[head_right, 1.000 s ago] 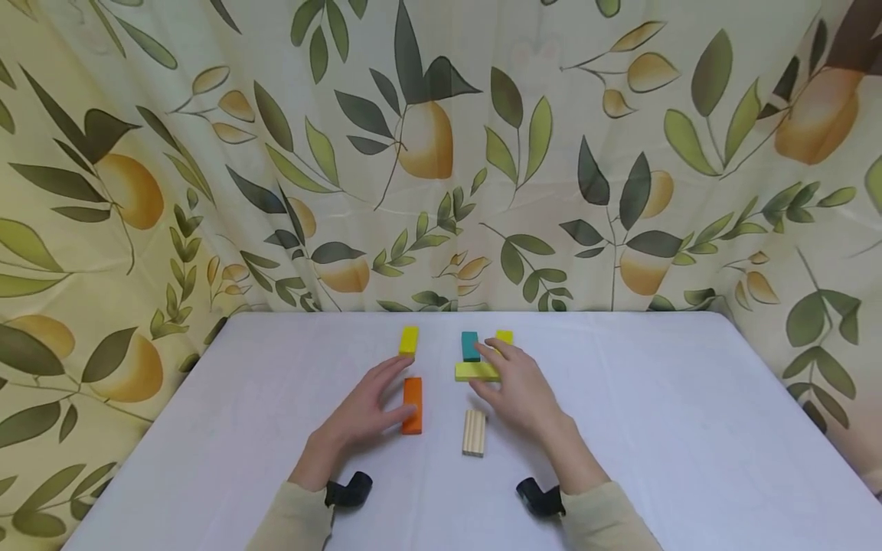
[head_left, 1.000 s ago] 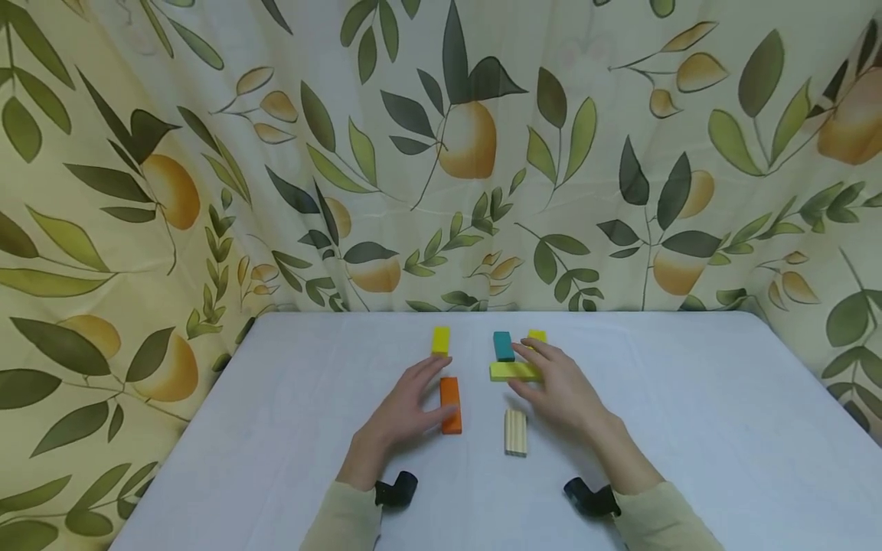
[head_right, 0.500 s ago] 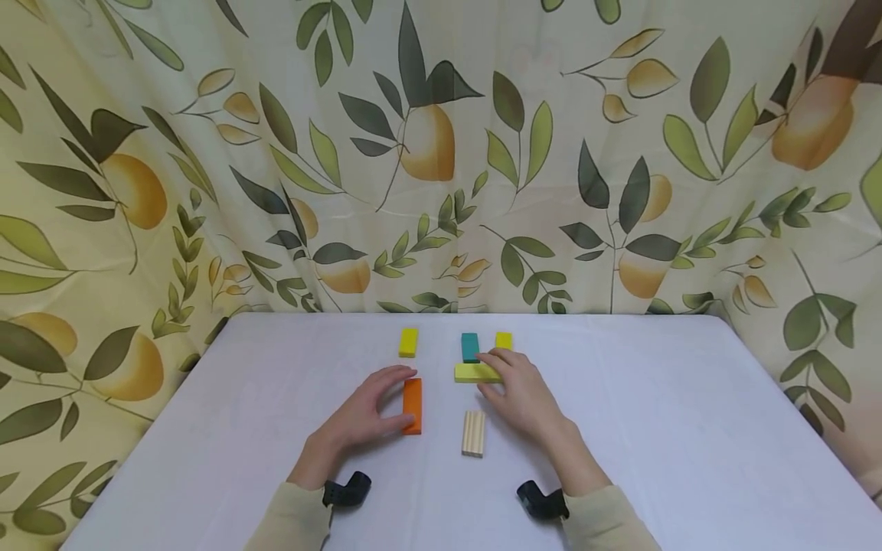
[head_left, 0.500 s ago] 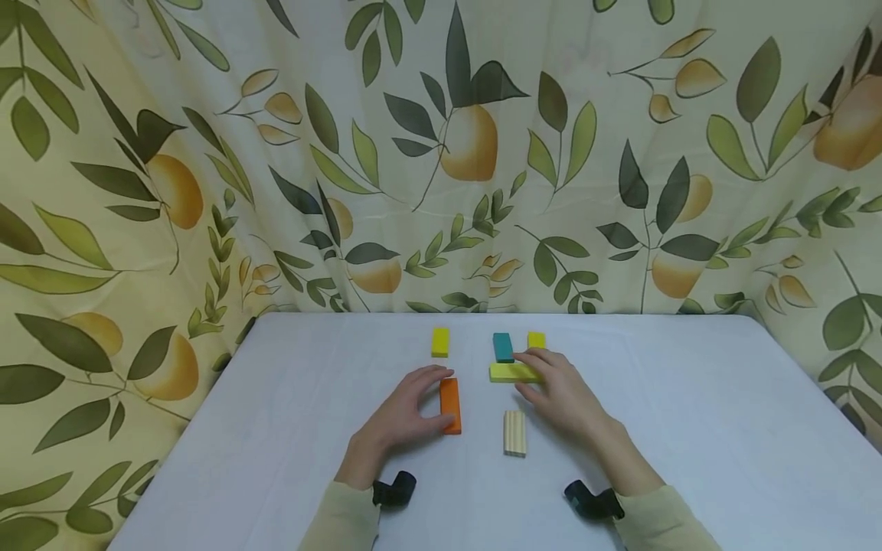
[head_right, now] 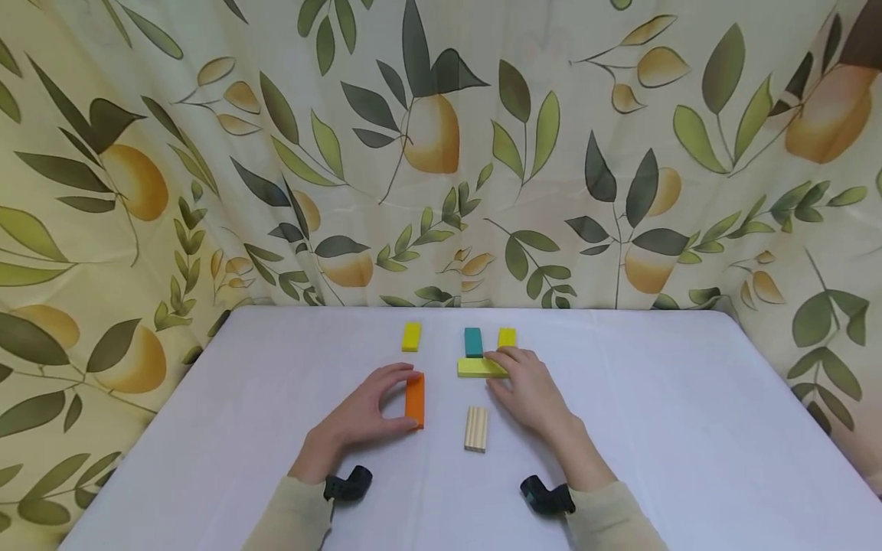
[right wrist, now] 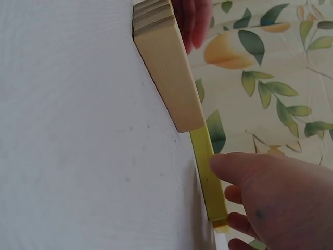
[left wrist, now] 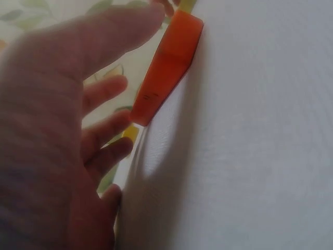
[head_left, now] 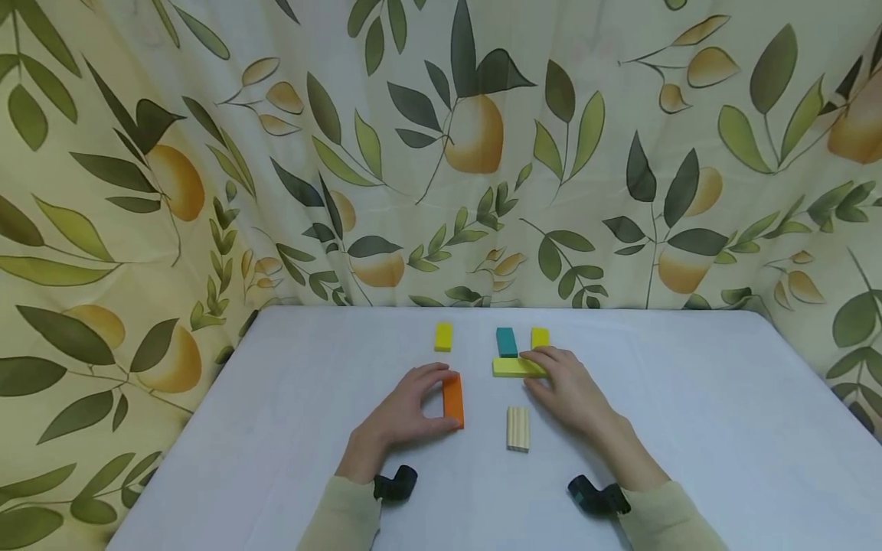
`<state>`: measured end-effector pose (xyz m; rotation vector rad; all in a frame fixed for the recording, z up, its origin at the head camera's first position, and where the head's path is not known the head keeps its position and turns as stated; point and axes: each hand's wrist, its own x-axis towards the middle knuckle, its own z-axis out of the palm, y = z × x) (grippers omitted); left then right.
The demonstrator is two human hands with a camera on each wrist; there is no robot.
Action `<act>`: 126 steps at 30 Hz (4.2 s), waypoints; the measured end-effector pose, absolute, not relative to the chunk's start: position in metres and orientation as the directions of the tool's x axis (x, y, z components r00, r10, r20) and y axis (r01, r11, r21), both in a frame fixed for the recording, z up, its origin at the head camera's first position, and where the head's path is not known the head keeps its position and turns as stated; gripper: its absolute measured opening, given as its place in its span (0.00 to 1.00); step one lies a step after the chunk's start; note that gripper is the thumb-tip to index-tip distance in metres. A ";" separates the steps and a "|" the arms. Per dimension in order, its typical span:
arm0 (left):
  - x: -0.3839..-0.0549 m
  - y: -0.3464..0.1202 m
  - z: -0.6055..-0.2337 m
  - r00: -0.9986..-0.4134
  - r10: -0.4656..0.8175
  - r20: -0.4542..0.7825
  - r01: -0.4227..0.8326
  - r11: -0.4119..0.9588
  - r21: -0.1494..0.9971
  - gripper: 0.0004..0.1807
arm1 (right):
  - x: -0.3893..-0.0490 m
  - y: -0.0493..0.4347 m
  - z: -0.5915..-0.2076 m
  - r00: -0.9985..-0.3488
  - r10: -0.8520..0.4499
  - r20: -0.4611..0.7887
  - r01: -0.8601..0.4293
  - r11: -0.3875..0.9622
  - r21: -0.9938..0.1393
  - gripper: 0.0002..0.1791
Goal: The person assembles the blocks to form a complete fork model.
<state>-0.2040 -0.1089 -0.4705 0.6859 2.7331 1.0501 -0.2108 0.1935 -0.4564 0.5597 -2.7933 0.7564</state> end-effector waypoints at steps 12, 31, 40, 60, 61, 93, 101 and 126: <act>-0.205 -0.110 -0.466 -0.885 0.465 0.014 0.359 0.664 0.656 0.41 | -0.215 0.197 -0.455 -0.924 -0.286 0.253 -0.374 0.815 -0.444 0.21; -0.205 -0.111 -0.468 -0.862 0.506 0.031 0.408 0.655 0.636 0.39 | -0.214 0.198 -0.460 -0.932 -0.258 0.255 -0.353 0.806 -0.475 0.19; -0.206 -0.111 -0.469 -0.860 0.508 0.034 0.411 0.653 0.636 0.38 | -0.215 0.200 -0.461 -0.923 -0.264 0.278 -0.373 0.789 -0.489 0.20; -0.205 -0.105 -0.468 -0.855 0.518 0.034 0.419 0.651 0.633 0.38 | -0.215 0.197 -0.455 -0.934 -0.239 0.264 -0.348 0.772 -0.532 0.20; -0.204 -0.104 -0.467 -0.856 0.517 0.029 0.415 0.651 0.636 0.38 | -0.215 0.196 -0.455 -0.934 -0.241 0.265 -0.350 0.772 -0.531 0.20; -0.206 -0.085 -0.464 -0.831 0.556 0.020 0.442 0.639 0.630 0.38 | -0.224 0.180 -0.457 -0.933 -0.260 0.248 -0.354 0.789 -0.502 0.19; -0.208 -0.078 -0.466 -0.834 0.551 0.009 0.434 0.647 0.627 0.37 | -0.227 0.177 -0.456 -0.936 -0.256 0.240 -0.346 0.789 -0.508 0.18; -0.207 -0.063 -0.465 -0.821 0.571 0.012 0.448 0.631 0.634 0.36 | -0.227 0.172 -0.455 -0.932 -0.280 0.229 -0.360 0.783 -0.508 0.18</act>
